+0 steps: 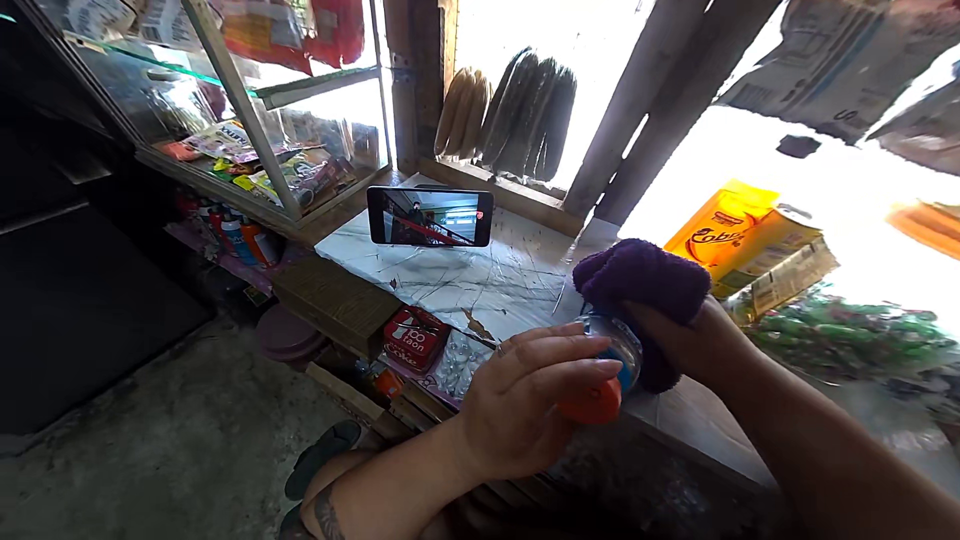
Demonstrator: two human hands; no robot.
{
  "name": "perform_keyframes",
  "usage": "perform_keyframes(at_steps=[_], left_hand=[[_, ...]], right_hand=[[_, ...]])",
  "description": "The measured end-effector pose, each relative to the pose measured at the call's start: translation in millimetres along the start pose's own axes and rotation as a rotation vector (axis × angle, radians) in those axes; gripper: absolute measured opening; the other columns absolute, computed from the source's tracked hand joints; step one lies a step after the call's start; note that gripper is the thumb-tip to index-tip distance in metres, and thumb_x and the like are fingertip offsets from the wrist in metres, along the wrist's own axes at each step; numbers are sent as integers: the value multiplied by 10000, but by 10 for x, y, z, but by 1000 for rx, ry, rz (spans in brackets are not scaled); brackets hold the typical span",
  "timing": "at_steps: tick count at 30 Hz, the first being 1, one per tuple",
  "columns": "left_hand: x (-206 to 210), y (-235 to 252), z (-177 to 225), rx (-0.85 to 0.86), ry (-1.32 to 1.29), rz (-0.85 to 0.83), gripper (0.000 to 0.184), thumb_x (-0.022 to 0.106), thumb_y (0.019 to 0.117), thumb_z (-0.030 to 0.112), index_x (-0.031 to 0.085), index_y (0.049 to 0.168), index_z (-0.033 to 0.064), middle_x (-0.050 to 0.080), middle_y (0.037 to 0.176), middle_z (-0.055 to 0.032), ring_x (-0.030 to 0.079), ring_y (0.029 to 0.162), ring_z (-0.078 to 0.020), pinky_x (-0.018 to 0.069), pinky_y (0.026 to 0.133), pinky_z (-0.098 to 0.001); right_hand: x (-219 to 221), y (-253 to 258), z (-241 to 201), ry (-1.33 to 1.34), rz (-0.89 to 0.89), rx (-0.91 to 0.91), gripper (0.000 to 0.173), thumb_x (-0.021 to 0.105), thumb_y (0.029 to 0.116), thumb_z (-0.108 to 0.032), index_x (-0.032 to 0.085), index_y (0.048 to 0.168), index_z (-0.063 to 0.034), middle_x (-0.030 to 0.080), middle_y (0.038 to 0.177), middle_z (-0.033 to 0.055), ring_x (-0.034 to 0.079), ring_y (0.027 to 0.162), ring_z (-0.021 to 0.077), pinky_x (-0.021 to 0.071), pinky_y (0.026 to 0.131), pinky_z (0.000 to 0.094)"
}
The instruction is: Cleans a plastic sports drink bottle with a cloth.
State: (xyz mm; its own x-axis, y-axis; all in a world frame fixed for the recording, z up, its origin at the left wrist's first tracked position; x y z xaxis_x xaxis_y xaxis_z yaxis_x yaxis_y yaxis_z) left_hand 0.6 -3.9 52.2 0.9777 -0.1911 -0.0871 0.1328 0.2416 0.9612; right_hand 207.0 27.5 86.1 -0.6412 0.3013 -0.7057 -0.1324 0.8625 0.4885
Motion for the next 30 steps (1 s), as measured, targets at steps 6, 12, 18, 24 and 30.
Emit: perform_keyframes(at_steps=[6, 12, 18, 24, 30], left_hand=[[3, -13, 8, 13, -35, -10, 318, 669, 991, 210, 587, 1276, 96, 646, 1276, -83, 598, 1263, -212, 495, 1091, -361], [9, -12, -6, -11, -16, -2, 363, 704, 971, 225, 583, 1283, 83, 665, 1253, -89, 611, 1254, -212, 504, 1083, -355], [0, -29, -90, -85, 131, -16, 444, 649, 1001, 325, 559, 1381, 114, 601, 1377, -100, 572, 1282, -194, 485, 1066, -350], [-29, -41, -246, -212, 73, 33, 559, 600, 1020, 402, 449, 1482, 126, 604, 1389, -114, 606, 1243, -192, 518, 1039, -367], [-37, -65, -281, -211, 29, 72, 604, 684, 972, 391, 444, 1473, 153, 606, 1357, -102, 599, 1227, -194, 511, 1039, -371]], right_hand=[[3, 52, 86, -2, -30, 128, 290, 614, 902, -292, 676, 1080, -71, 658, 1012, 31, 620, 987, 86, 513, 896, 385], [1, 65, 191, 34, -53, 286, 231, 613, 949, -237, 654, 1105, -72, 658, 979, 47, 641, 914, 105, 535, 828, 415], [-4, 81, 241, 30, -45, 353, 262, 561, 1018, -262, 644, 1152, -52, 663, 1012, 92, 645, 948, 162, 519, 853, 472], [-8, 95, 209, -19, -29, 305, 267, 578, 1023, -249, 648, 1167, -35, 671, 1050, 131, 648, 1000, 213, 506, 886, 518], [-32, 85, 123, -116, 36, 174, 236, 617, 988, -195, 677, 1092, 8, 685, 1018, 162, 661, 993, 261, 504, 882, 550]])
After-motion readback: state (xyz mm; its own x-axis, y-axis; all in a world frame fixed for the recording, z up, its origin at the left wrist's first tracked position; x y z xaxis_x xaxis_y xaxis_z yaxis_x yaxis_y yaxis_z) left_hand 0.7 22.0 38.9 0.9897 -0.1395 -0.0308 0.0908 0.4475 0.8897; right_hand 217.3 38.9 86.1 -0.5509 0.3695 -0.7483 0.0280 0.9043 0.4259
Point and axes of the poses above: each hand's wrist, its own y-axis towards the middle knuckle, its own x-axis out of the palm, z = x × y, the point moved 7 cm from there along y, towards the middle knuckle
